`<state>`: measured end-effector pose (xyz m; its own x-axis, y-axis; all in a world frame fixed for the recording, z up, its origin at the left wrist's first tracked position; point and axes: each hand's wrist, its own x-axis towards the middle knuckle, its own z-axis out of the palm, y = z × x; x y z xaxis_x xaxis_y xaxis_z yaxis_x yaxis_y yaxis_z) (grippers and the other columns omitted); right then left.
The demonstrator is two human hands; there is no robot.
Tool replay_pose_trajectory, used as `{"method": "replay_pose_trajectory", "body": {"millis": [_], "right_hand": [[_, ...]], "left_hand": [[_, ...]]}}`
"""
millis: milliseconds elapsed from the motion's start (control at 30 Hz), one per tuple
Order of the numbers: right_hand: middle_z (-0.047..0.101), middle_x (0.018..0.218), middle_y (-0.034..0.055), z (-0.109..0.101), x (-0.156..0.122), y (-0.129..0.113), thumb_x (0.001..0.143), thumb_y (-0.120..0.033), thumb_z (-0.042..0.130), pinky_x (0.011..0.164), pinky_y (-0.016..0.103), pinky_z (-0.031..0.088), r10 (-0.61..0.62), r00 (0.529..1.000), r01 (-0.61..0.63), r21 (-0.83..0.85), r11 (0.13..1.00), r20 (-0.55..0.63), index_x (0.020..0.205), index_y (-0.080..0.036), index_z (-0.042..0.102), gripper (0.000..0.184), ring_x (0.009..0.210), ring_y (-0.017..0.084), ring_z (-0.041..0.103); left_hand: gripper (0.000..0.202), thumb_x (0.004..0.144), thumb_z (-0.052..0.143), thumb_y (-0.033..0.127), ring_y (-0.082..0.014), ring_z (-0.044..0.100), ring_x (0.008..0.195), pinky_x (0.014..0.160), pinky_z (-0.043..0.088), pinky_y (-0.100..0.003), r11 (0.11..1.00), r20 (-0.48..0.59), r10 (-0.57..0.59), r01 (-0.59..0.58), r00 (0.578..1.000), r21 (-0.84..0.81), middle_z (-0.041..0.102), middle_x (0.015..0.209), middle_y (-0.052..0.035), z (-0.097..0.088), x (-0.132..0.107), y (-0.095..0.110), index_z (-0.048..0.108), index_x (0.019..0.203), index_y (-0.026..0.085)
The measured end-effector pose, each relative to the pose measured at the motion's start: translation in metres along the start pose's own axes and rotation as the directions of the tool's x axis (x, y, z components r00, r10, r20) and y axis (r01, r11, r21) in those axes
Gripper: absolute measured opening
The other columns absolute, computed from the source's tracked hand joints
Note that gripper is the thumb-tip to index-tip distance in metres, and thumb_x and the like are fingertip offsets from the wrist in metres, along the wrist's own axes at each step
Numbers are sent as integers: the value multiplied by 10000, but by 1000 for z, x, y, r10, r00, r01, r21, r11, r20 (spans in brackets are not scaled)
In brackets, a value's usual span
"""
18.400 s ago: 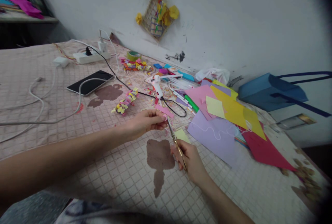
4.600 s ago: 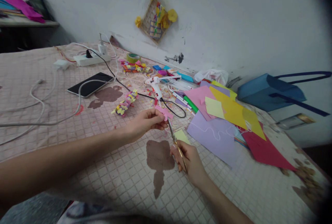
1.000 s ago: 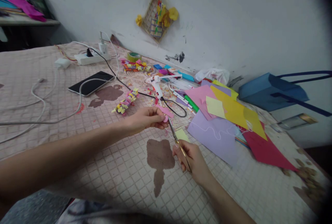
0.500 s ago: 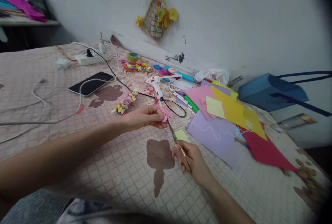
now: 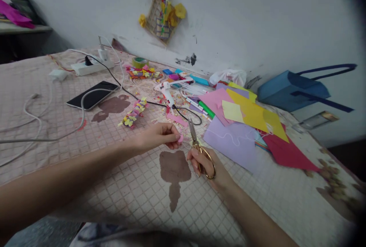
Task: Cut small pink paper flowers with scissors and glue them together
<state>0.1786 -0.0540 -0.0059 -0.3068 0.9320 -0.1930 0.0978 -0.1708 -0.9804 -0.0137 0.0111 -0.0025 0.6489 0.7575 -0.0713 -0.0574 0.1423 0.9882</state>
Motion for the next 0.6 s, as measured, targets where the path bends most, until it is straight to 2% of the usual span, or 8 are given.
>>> {"method": "replay_pose_trajectory", "body": {"millis": [133,267,467,600], "right_hand": [[428,497,-62,0,3,1,770,-387,566,410,185,286,-61,996,56,-64,996,-71,733,-155,542,235,414,65,381],[451,509,-59,1,6,4,763,-321,565,416,183,300,-75,995,68,-111,991,-59,724,-149,548,177,426,66,396],[468,526,-56,0,8,9,772,-278,531,414,177,302,-81,995,74,-104,992,-65,739,-145,552,139,422,59,399],[446,475,-67,-1,7,10,768,-269,529,414,178,305,-80,993,70,-121,990,-86,733,-148,549,127,412,65,402]], "left_hand": [[210,760,604,318,-62,536,539,528,423,-190,996,2,-64,64,998,56,601,657,7,12,-4,-5,528,740,124],[222,759,598,340,-68,539,567,556,435,-201,993,54,-101,98,993,60,606,703,0,19,-6,-10,540,761,126],[210,781,574,329,-70,546,596,590,444,-201,992,70,-117,112,991,64,586,702,1,19,-7,-11,552,793,120],[237,800,537,362,-57,493,509,480,388,-165,984,26,-135,130,991,121,559,619,18,19,-7,-7,530,749,130]]}}
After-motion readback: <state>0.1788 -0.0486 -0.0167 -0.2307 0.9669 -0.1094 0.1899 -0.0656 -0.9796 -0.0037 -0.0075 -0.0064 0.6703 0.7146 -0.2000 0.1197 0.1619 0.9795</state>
